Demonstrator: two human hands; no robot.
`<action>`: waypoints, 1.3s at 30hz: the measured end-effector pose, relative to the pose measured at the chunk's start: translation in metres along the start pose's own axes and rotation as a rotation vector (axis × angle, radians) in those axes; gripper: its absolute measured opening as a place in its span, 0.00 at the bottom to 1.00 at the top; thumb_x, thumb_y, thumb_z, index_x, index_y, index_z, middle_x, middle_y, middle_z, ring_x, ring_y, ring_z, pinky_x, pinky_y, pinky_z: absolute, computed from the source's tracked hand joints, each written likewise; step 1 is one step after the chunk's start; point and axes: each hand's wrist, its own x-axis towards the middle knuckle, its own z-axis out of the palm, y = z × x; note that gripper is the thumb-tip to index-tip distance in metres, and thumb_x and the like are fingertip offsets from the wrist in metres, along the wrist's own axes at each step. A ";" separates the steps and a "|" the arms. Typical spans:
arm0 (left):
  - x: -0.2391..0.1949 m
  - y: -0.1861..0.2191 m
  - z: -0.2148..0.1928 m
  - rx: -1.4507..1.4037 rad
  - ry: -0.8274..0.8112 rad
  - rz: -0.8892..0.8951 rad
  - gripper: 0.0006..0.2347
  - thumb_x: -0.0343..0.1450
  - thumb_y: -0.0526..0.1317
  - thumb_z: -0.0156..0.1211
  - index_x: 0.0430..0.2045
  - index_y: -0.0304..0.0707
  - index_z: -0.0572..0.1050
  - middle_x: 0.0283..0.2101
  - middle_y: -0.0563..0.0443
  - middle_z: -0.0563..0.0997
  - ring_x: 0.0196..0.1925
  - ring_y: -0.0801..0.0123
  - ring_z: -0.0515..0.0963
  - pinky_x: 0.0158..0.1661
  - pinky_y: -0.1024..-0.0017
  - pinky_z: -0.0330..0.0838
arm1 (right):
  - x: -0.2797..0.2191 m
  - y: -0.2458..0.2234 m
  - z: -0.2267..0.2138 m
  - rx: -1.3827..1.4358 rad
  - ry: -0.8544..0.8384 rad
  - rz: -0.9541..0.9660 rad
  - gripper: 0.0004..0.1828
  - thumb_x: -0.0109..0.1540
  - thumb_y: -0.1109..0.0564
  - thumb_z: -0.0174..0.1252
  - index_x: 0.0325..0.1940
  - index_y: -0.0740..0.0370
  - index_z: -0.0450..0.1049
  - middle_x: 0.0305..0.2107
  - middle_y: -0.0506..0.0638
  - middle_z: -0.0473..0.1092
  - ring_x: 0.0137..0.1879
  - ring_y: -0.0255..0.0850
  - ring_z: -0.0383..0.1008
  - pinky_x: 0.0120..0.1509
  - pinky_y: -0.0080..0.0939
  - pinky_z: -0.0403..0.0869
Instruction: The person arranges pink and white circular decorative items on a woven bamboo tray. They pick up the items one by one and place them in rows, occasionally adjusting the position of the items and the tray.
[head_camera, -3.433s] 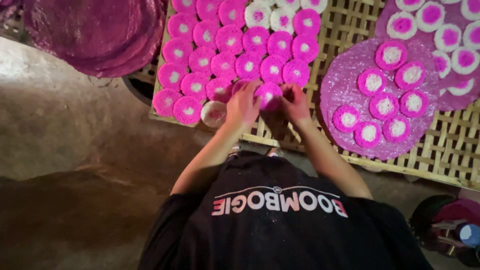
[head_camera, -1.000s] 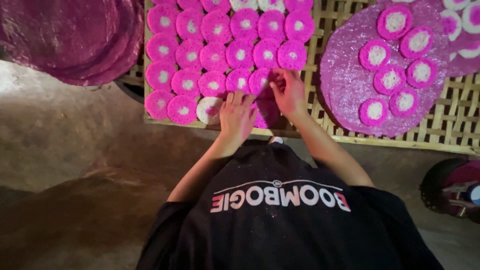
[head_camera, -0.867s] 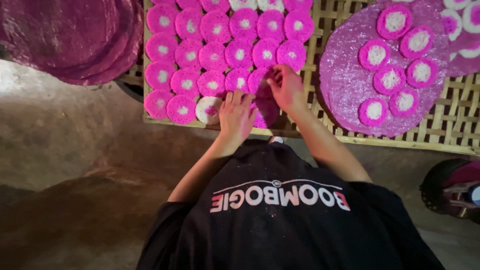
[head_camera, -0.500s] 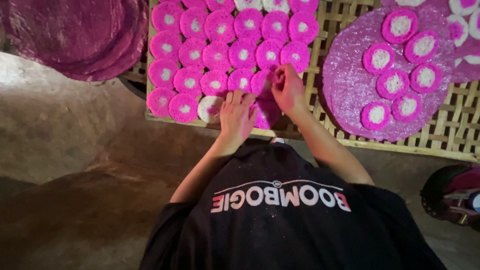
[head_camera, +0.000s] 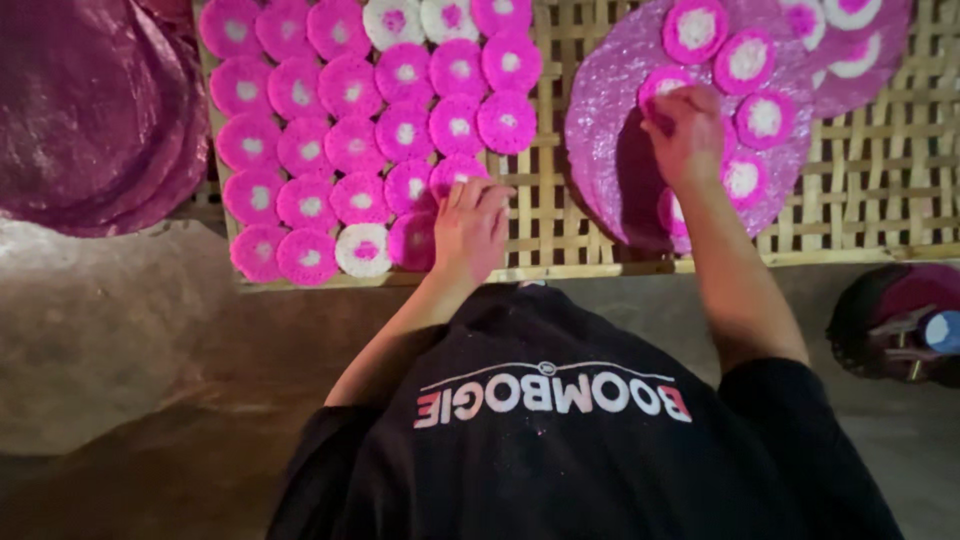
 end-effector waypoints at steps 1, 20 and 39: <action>0.002 0.005 0.002 -0.018 0.008 0.025 0.09 0.69 0.36 0.61 0.43 0.43 0.78 0.45 0.49 0.75 0.51 0.53 0.74 0.49 0.56 0.69 | 0.003 0.008 -0.001 -0.025 0.001 -0.093 0.13 0.60 0.57 0.70 0.47 0.62 0.81 0.44 0.56 0.74 0.53 0.57 0.72 0.58 0.54 0.72; -0.031 -0.027 -0.026 0.069 0.193 -0.182 0.07 0.72 0.34 0.61 0.42 0.40 0.80 0.44 0.48 0.76 0.47 0.58 0.78 0.47 0.60 0.72 | 0.017 -0.030 0.046 1.430 -0.447 0.910 0.20 0.59 0.71 0.63 0.54 0.61 0.73 0.50 0.56 0.73 0.56 0.48 0.76 0.62 0.42 0.80; -0.021 -0.023 -0.017 0.055 0.013 -0.104 0.10 0.70 0.37 0.62 0.44 0.43 0.79 0.46 0.48 0.75 0.52 0.54 0.75 0.50 0.53 0.68 | -0.044 -0.098 0.017 0.273 0.021 0.042 0.19 0.63 0.62 0.66 0.57 0.62 0.71 0.48 0.63 0.71 0.57 0.60 0.69 0.61 0.58 0.71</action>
